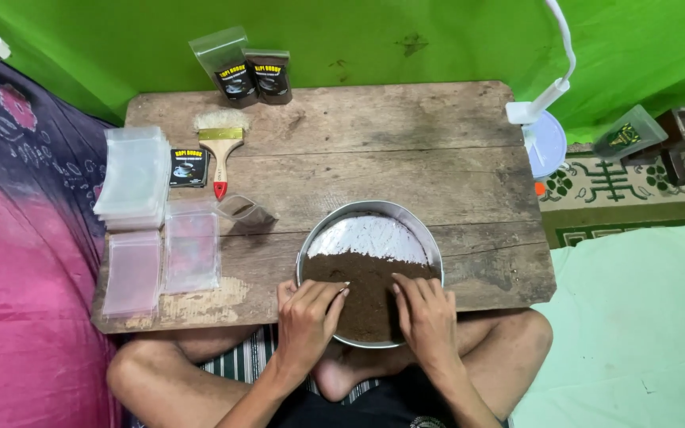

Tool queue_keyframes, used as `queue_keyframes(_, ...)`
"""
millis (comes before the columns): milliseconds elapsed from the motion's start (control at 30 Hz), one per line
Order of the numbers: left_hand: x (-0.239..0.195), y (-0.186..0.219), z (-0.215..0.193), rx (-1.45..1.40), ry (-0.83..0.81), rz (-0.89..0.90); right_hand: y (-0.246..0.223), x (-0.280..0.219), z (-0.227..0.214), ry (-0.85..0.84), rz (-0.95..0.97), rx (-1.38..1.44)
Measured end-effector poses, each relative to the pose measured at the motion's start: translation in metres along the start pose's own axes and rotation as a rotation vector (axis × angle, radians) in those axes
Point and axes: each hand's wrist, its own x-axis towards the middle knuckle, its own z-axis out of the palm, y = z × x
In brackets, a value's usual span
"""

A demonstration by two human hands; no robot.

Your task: The person mixes a brown powder in a metal bowl using two spoons. They stir the powder continuously while sitting cross-legged on the floor.

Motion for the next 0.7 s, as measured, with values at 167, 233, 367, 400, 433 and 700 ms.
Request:
queue_keyframes(167,-0.020,-0.017,0.015,-0.064,-0.128,-0.066,0.005,-0.022,-0.006,-0.056,0.072,0.152)
queue_keyframes(233,-0.025,-0.021,0.024,-0.077,-0.184,-0.061,0.004,-0.028,-0.001,-0.099,0.055,0.196)
queue_keyframes(367,-0.016,-0.009,0.013,-0.049,-0.135,-0.016,-0.001,-0.024,-0.012,-0.056,0.078,0.228)
queue_keyframes(400,-0.013,-0.005,0.007,-0.052,-0.080,0.001,-0.002,-0.022,-0.015,-0.006,0.094,0.218)
queue_keyframes(433,-0.012,-0.007,0.010,-0.053,-0.075,0.010,-0.002,-0.020,-0.011,0.005,0.092,0.215)
queue_keyframes(700,-0.015,-0.029,0.029,-0.084,-0.203,0.085,-0.006,-0.009,-0.008,0.024,0.110,0.288)
